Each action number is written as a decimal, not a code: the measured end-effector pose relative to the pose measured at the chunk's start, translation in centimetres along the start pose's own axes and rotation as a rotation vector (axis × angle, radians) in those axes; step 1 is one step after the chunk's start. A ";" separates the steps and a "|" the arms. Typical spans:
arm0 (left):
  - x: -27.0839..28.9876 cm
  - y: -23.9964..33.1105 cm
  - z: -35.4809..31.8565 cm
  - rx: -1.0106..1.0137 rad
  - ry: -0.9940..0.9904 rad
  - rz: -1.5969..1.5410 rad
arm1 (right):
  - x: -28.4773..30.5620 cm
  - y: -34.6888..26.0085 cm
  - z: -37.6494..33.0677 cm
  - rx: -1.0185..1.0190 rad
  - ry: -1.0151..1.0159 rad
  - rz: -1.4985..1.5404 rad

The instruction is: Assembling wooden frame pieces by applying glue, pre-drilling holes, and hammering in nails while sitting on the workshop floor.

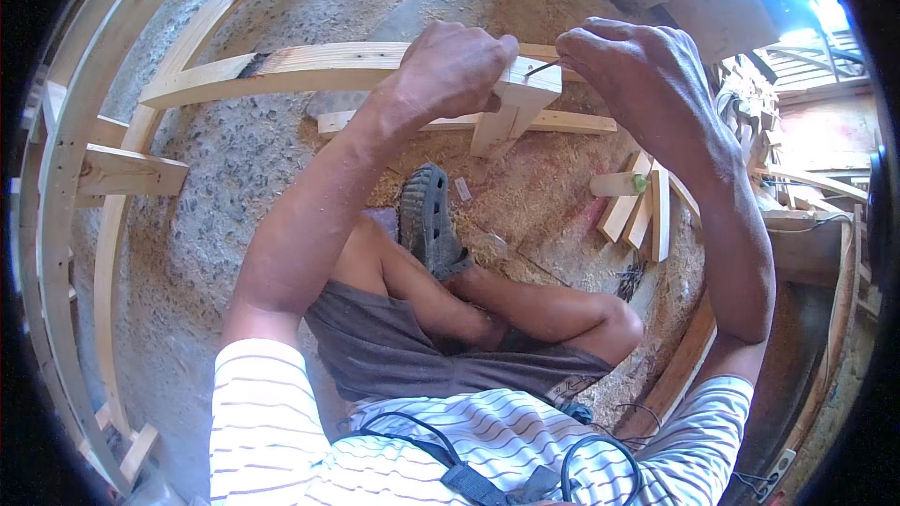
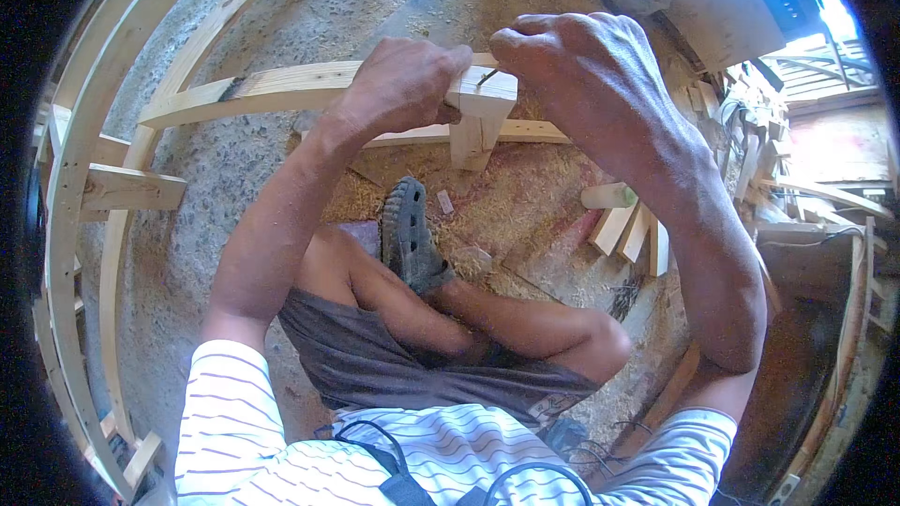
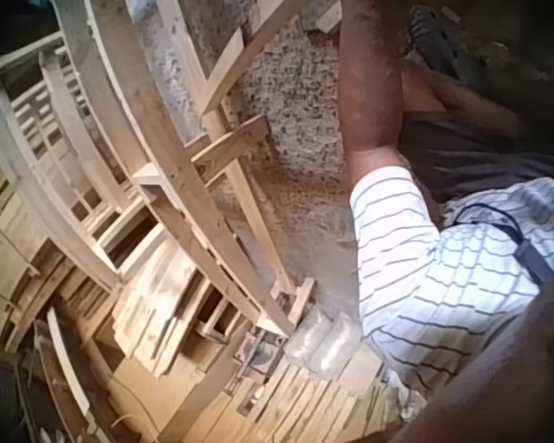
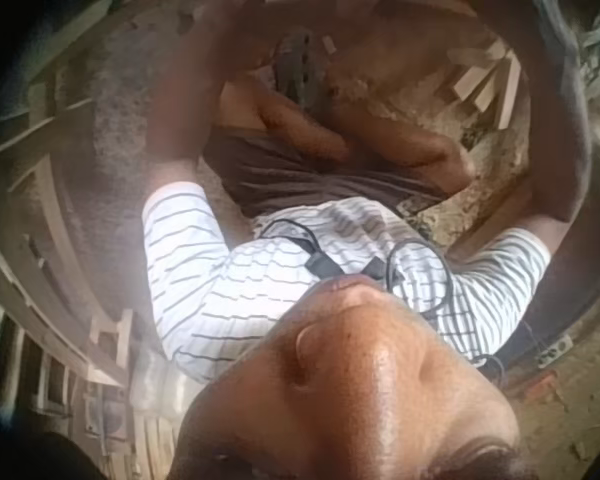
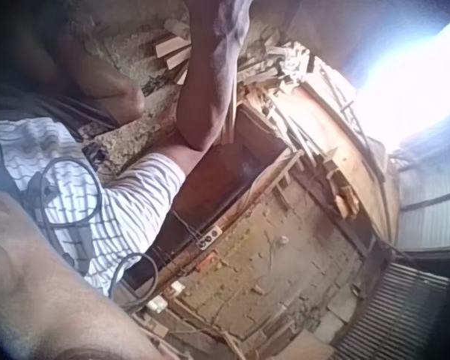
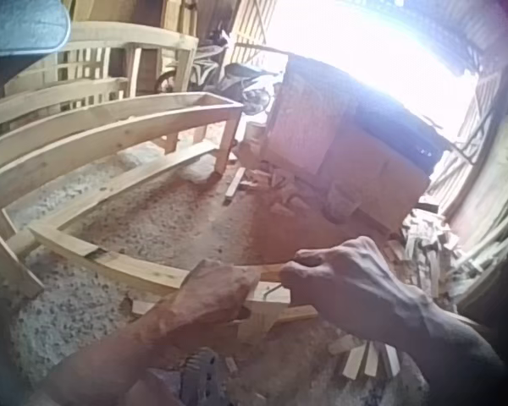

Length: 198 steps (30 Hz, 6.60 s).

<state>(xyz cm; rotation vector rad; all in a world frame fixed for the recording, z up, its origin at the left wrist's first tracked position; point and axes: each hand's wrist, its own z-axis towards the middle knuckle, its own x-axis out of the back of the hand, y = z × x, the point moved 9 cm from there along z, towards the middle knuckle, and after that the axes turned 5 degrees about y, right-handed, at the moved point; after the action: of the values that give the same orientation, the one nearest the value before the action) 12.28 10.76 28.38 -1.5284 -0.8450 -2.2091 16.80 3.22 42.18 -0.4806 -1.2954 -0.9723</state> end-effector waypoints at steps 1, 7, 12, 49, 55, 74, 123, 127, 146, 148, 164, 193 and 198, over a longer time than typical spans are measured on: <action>0.2 0.1 0.0 -0.012 0.013 0.002 | 0.0 -0.1 0.4 0.025 -0.005 -0.004; 0.2 0.0 0.2 -0.016 0.008 -0.009 | -2.0 -0.2 2.4 0.182 -0.020 0.027; -0.6 -0.4 0.2 -0.020 -0.015 -0.001 | -3.0 1.3 1.4 0.244 0.096 0.181; -0.9 0.6 0.6 -0.038 -0.023 0.091 | 20.6 -15.9 -71.9 -1.785 -0.092 -0.356; 0.1 4.0 0.3 -0.041 -0.041 0.049 | -0.6 -18.8 -74.5 -1.954 -0.106 0.151; -0.6 0.3 0.4 -0.211 0.012 -0.041 | -11.5 -12.1 -66.7 -1.748 -0.020 0.041; -0.4 2.2 0.3 -0.057 0.038 0.017 | -24.1 3.2 -13.9 -0.856 0.967 1.600; -0.1 2.0 0.4 -0.036 0.044 -0.024 | -25.1 3.0 -13.7 -0.908 0.897 1.619; -0.1 2.1 0.2 -0.118 0.046 0.109 | -23.3 3.8 -14.3 -0.824 0.937 1.461; 0.0 1.9 0.1 -0.108 0.068 0.146 | -23.3 3.7 -14.3 -0.786 0.971 1.472; -0.2 0.2 0.0 -0.072 0.057 0.099 | 1.9 1.5 -14.5 -0.522 0.354 0.376; -0.1 1.0 -0.9 -0.074 0.075 0.055 | 11.9 1.3 -16.3 -0.958 0.508 -0.012; 0.2 1.0 -0.8 -0.085 0.099 0.037 | 3.9 -2.4 -12.6 -0.575 0.264 -0.247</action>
<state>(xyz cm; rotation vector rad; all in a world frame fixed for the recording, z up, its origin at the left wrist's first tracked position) 12.19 9.53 28.65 -1.4469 -0.6959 -2.3000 22.03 -9.12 42.23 -0.6125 -0.8364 -1.5734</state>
